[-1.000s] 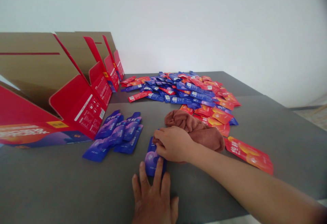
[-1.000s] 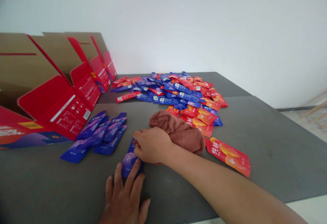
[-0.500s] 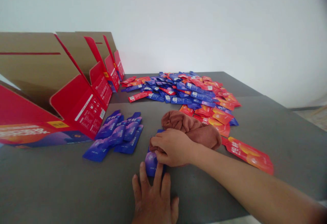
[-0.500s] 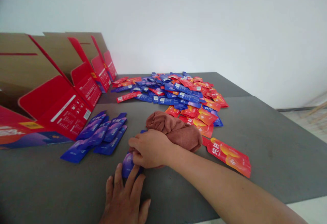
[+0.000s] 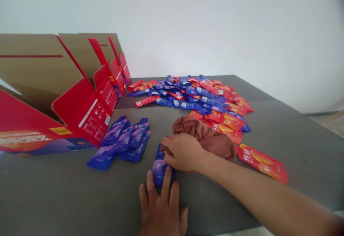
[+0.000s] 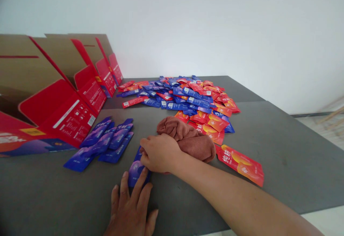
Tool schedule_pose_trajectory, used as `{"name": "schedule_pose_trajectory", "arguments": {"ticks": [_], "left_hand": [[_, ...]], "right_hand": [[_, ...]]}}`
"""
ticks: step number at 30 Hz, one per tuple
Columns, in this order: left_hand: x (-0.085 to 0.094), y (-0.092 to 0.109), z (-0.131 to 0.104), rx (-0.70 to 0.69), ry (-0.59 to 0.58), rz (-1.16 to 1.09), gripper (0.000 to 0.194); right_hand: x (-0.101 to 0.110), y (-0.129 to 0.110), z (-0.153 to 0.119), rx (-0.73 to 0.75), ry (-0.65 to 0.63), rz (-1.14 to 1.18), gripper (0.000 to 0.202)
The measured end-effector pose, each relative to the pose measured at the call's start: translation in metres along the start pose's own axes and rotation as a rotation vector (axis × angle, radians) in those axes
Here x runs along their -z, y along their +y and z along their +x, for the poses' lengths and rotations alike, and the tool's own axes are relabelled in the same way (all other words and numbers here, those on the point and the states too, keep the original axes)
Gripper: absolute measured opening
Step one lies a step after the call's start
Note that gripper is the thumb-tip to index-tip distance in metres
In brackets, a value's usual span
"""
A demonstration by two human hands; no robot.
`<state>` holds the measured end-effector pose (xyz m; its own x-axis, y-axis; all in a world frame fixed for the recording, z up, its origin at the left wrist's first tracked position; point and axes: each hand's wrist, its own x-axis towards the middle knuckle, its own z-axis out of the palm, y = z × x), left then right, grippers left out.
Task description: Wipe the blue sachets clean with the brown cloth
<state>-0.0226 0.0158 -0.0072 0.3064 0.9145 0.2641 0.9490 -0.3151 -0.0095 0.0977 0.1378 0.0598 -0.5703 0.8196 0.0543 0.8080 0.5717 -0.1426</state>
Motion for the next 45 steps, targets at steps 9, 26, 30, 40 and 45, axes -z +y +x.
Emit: {"name": "schedule_pose_trajectory", "arguments": {"ticks": [9,26,30,40,45], "left_hand": [[-0.0007,0.0,-0.0005,-0.008,0.011,-0.002,0.037],[-0.0007,0.001,-0.0001,0.012,-0.011,-0.012,0.04],[-0.0003,0.0015,0.0002,0.022,-0.013,-0.014,0.039],[0.001,0.0013,0.0002,0.011,-0.012,-0.009,0.038],[-0.0005,0.0013,0.0,0.012,-0.013,-0.008,0.04]], "right_hand": [[-0.0001,0.0023,0.0003,0.021,0.01,0.009,0.02],[0.0024,0.0017,-0.0026,0.228,-0.025,0.098,0.022],[0.001,0.0003,-0.002,0.122,0.011,0.043,0.021],[0.0003,0.0048,-0.002,0.17,0.011,0.075,0.021],[0.0002,0.0056,-0.0028,0.284,0.004,0.116,0.021]]}}
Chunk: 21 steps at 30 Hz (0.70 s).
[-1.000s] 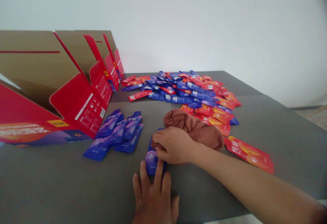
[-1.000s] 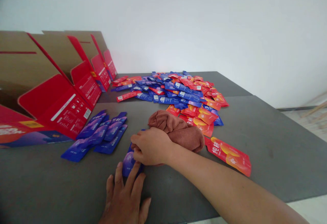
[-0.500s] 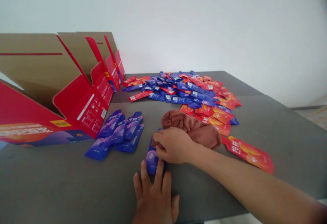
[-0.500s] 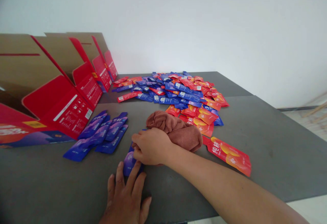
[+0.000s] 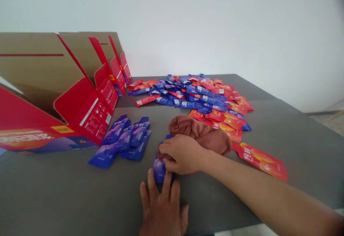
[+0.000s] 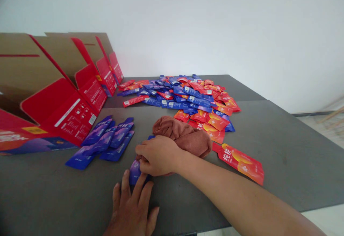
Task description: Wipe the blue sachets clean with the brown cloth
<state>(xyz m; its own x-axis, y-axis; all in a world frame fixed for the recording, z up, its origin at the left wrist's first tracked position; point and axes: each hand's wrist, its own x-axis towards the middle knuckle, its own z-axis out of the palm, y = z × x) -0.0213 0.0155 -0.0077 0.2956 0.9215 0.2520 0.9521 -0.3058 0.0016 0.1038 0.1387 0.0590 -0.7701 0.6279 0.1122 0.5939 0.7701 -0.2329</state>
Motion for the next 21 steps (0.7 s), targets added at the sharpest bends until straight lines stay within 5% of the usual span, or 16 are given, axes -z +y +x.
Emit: {"name": "schedule_pose_trajectory", "arguments": {"ticks": [11,21], "left_hand": [[-0.0001,-0.0001,-0.0001,-0.003,0.01,-0.003,0.039],[0.0001,-0.0005,-0.0006,-0.005,0.013,-0.003,0.038]], "right_hand": [[0.0012,-0.0022,0.001,-0.029,-0.046,-0.022,0.023],[0.0016,0.0054,0.0046,-0.269,-0.049,-0.135,0.023]]}}
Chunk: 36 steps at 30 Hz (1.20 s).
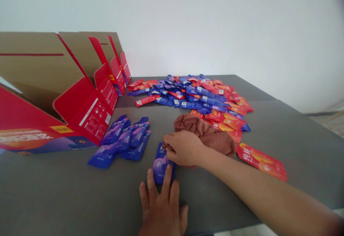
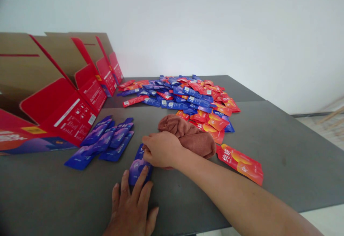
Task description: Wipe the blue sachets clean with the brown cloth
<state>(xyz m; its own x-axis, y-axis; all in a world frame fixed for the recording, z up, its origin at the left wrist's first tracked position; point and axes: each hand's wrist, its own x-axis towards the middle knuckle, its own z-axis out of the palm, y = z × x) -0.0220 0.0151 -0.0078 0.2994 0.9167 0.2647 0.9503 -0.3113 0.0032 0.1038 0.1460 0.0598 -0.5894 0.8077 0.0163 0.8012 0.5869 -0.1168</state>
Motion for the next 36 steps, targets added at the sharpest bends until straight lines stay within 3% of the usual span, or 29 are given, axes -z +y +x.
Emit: {"name": "schedule_pose_trajectory", "arguments": {"ticks": [15,36], "left_hand": [[-0.003,0.0002,-0.0005,0.004,0.02,-0.005,0.042],[0.0033,0.0012,0.0018,0.02,-0.038,-0.013,0.036]], "right_hand": [[-0.001,-0.0062,-0.0067,0.329,-0.01,0.128,0.022],[0.001,-0.0072,-0.0044,0.086,0.016,0.055,0.022]]}}
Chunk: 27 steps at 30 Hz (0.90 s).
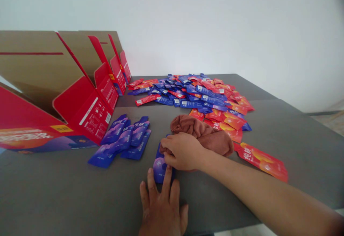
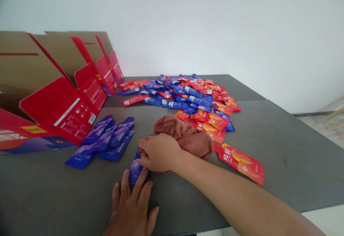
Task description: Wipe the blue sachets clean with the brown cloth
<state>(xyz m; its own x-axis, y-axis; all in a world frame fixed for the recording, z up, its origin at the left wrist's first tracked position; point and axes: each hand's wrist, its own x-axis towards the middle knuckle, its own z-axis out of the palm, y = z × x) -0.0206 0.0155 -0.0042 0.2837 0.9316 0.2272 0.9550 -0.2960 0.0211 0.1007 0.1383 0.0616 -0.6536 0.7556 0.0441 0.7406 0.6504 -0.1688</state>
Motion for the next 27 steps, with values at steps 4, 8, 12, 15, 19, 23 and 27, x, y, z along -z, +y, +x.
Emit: {"name": "schedule_pose_trajectory", "arguments": {"ticks": [4,8,12,15,19,23,27], "left_hand": [[0.0006,0.0,0.0,0.0,0.0,0.001,0.035],[0.0003,-0.0004,-0.0003,-0.006,0.002,0.008,0.036],[0.0008,-0.0002,0.0,-0.001,-0.009,0.004,0.037],[0.0013,0.0003,0.0004,0.007,-0.01,-0.003,0.036],[0.0009,0.0007,0.0006,0.007,-0.001,-0.002,0.036],[0.0,0.001,0.0001,0.012,0.006,0.003,0.036],[-0.0006,0.0012,-0.0002,0.017,-0.005,0.007,0.038]], "right_hand": [[-0.0004,0.0007,-0.0002,0.015,-0.002,0.013,0.021],[0.0002,-0.0005,-0.0001,0.008,0.005,-0.002,0.021],[0.0006,-0.0021,0.0003,-0.046,-0.021,-0.017,0.022],[-0.0003,-0.0015,0.0004,-0.089,0.003,-0.029,0.021],[-0.0003,0.0011,0.0007,-0.036,0.004,-0.023,0.022],[0.0015,0.0033,0.0002,0.112,-0.047,0.031,0.023],[0.0006,0.004,-0.0013,0.189,-0.03,0.063,0.023]]}}
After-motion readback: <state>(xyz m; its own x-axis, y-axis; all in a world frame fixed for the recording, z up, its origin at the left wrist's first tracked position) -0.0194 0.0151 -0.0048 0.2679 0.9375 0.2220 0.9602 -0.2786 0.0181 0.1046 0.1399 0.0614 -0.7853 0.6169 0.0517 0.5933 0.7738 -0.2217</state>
